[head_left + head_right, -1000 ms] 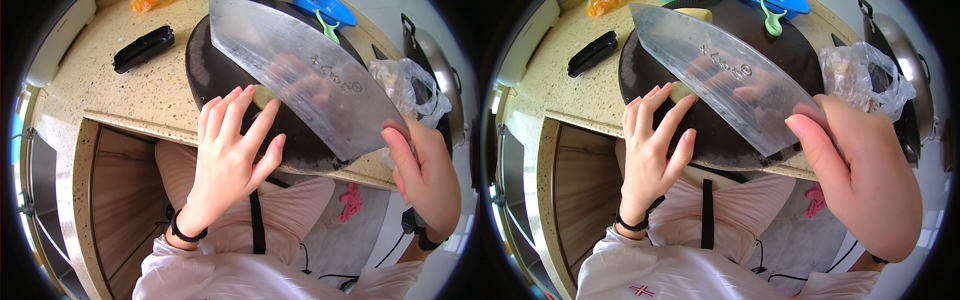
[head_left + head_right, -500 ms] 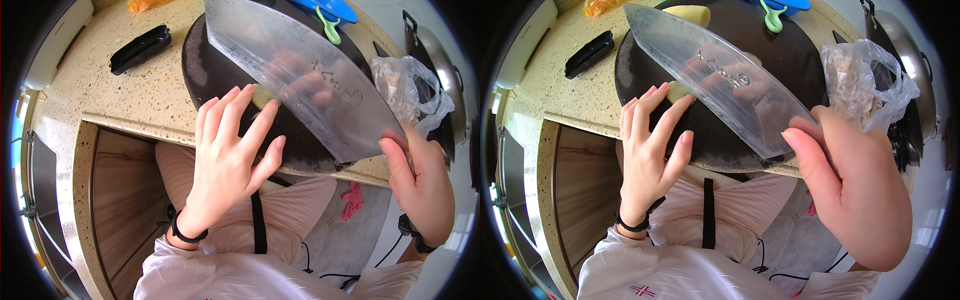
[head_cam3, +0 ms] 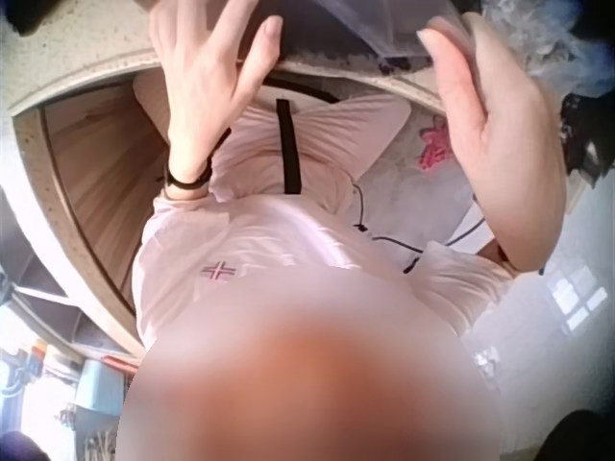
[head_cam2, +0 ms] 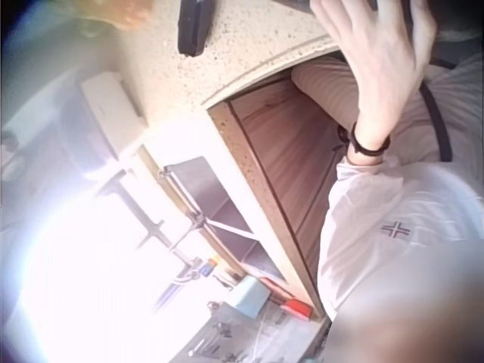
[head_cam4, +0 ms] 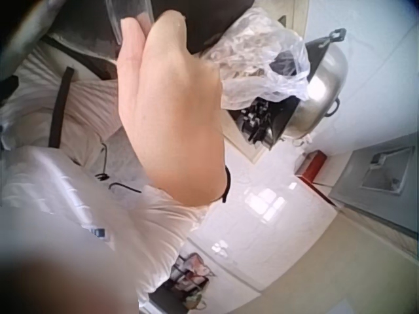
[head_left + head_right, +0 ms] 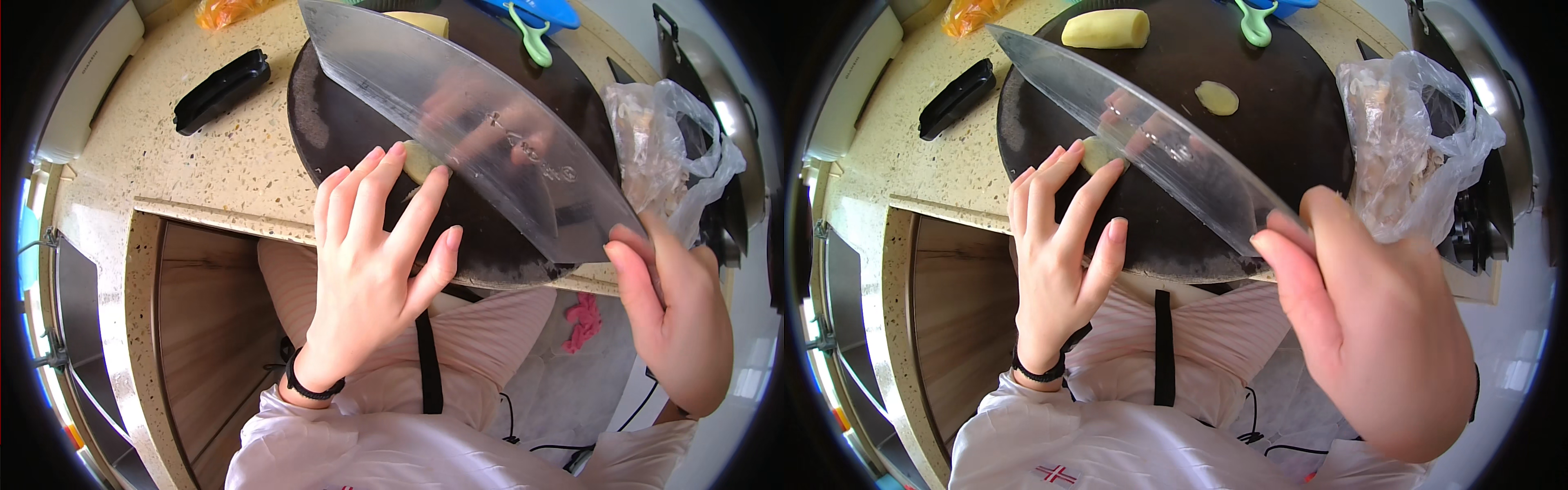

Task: The recorder is slicing a piece of ginger on a cutting board using a large kitchen knife.

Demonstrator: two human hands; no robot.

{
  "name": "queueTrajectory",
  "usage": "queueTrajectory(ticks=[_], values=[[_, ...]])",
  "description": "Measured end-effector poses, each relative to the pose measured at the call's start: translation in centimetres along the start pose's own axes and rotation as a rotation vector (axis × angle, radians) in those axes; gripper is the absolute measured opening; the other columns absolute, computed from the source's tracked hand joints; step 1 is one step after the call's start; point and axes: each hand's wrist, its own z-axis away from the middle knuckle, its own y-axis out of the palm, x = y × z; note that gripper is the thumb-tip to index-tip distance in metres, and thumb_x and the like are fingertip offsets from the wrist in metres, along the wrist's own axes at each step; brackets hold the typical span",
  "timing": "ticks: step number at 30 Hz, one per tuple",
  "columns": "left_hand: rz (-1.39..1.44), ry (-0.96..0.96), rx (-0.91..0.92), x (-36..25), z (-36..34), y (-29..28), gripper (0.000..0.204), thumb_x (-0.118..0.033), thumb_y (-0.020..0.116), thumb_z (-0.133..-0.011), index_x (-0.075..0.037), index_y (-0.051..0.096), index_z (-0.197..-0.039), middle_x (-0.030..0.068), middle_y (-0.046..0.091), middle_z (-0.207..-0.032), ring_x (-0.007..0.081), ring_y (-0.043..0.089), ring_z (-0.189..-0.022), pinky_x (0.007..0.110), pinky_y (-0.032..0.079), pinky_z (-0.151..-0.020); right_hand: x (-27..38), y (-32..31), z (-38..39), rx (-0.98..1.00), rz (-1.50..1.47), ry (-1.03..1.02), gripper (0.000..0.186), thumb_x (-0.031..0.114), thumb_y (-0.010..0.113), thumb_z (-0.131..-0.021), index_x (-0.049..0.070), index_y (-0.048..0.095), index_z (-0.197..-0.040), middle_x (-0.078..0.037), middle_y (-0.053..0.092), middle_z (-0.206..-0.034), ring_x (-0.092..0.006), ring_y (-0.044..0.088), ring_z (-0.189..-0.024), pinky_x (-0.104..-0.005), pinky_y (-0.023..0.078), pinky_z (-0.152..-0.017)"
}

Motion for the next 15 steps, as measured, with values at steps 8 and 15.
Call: queueTrajectory(ticks=[8,15], values=[[-0.001,0.011,-0.018,0.1,0.1,0.1,0.037,-0.022,0.058,-0.083,-0.007,0.061,-0.117,0.0173,0.049,-0.126,0.0363,0.046,-0.116,0.046,0.031,-0.100,0.6,-2.1,-1.3,0.075,-0.157,0.169,0.030,0.015,0.063,-0.089,-0.001,0.059,-0.114,-0.007,0.064,-0.085,-0.0108,0.048,-0.060,-0.0245,0.040,-0.056],[0.001,0.017,-0.018,0.1,0.1,0.2,0.037,-0.023,0.057,-0.083,-0.007,0.061,-0.117,0.0177,0.049,-0.126,0.0368,0.046,-0.116,0.047,0.031,-0.101,0.0,-0.9,-0.3,-0.019,-0.043,0.004,0.031,0.015,0.064,-0.088,0.000,0.060,-0.115,-0.007,0.068,-0.091,-0.0149,0.051,-0.070,-0.0270,0.043,-0.066]])
